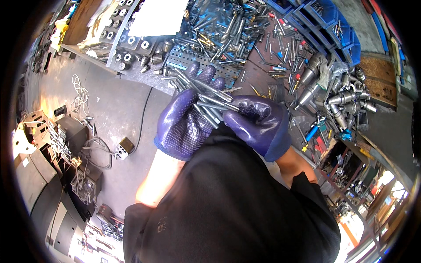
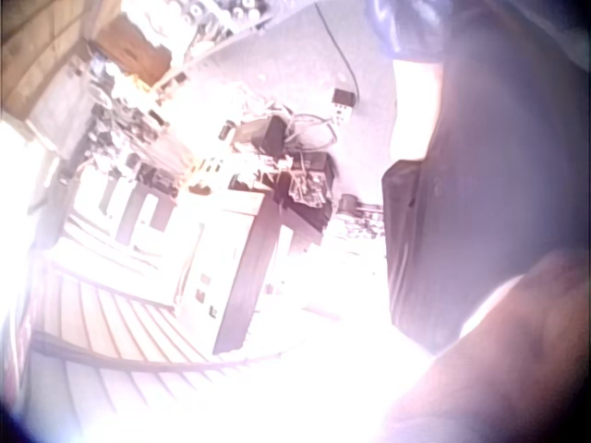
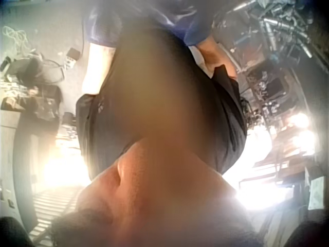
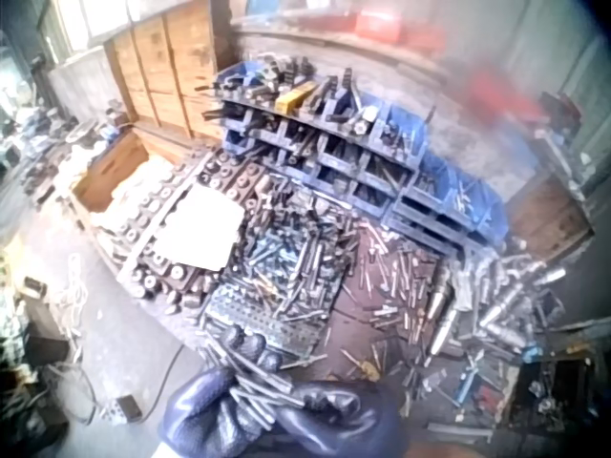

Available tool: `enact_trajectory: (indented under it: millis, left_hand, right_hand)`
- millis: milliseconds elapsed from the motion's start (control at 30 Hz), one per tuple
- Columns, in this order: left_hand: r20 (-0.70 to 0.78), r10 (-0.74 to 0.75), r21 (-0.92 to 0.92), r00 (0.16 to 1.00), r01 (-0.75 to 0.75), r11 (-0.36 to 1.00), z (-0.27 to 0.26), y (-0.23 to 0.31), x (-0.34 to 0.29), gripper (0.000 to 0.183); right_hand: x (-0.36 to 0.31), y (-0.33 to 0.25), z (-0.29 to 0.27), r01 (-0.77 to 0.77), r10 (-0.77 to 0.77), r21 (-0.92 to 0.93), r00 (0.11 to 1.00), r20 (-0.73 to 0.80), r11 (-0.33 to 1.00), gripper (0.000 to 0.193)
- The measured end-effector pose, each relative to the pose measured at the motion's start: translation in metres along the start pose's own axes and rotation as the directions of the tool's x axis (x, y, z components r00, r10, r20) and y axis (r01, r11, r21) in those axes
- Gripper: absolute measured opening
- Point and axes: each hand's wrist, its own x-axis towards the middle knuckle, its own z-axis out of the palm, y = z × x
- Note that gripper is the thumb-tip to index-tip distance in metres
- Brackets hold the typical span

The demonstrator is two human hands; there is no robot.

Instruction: The person, wearing blue gloves, picks up a metal rod from a workbench cluttered with tools and parts, holds it in their hands, and then picks up several more metal rods to hold them together.

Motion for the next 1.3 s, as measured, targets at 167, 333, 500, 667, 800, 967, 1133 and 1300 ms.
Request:
enact_trajectory:
  millis: [167, 333, 500, 667, 800, 967, 1133, 1300]
  left_hand:
    - [0.002, 0.008, -0.045, 1.0, -0.008, 0.999, -0.003, 0.0, 0.004, 0.052]
    - [-0.021, -0.033, -0.202, 0.999, 0.028, 0.979, -0.021, 0.001, 0.011, 0.048]
    - [-0.042, -0.039, -0.248, 0.998, 0.028, 0.968, -0.031, 0.006, 0.01, 0.044]
    - [0.028, -0.05, -0.205, 0.998, 0.054, 0.977, -0.036, 0.006, 0.009, 0.045]
    - [0.004, -0.05, -0.176, 0.999, 0.05, 0.983, -0.028, 0.007, 0.006, 0.046]
    - [-0.005, -0.008, -0.163, 1.0, 0.007, 0.987, -0.012, 0.009, 0.007, 0.048]
    - [0.063, 0.024, -0.101, 0.998, -0.018, 0.995, -0.005, 0.007, 0.01, 0.052]
    - [0.029, 0.033, -0.139, 0.999, -0.028, 0.99, 0.0, 0.005, 0.01, 0.055]
  right_hand:
    - [0.004, -0.001, -0.004, -0.03, 0.026, 0.027, 0.993, 0.117, 0.999, 0.014]
    - [0.004, -0.008, -0.011, -0.298, 0.199, 0.296, 0.925, 0.322, 0.907, 0.013]
    - [0.015, 0.0, -0.025, -0.362, 0.26, 0.623, 0.932, 0.252, 0.694, 0.029]
    - [0.066, 0.041, -0.042, -0.447, 0.51, 0.755, 0.842, 0.175, 0.479, 0.032]
    - [0.098, 0.041, -0.033, -0.408, 0.512, 0.678, 0.857, 0.053, 0.612, 0.035]
    - [0.07, 0.027, -0.018, -0.383, 0.395, 0.37, 0.918, 0.045, 0.847, 0.028]
    - [0.023, 0.028, 0.004, 0.104, -0.102, 0.025, 0.993, -0.054, 0.994, 0.014]
    - [0.014, 0.012, 0.001, 0.018, -0.018, -0.086, 1.0, 0.006, 0.996, 0.012]
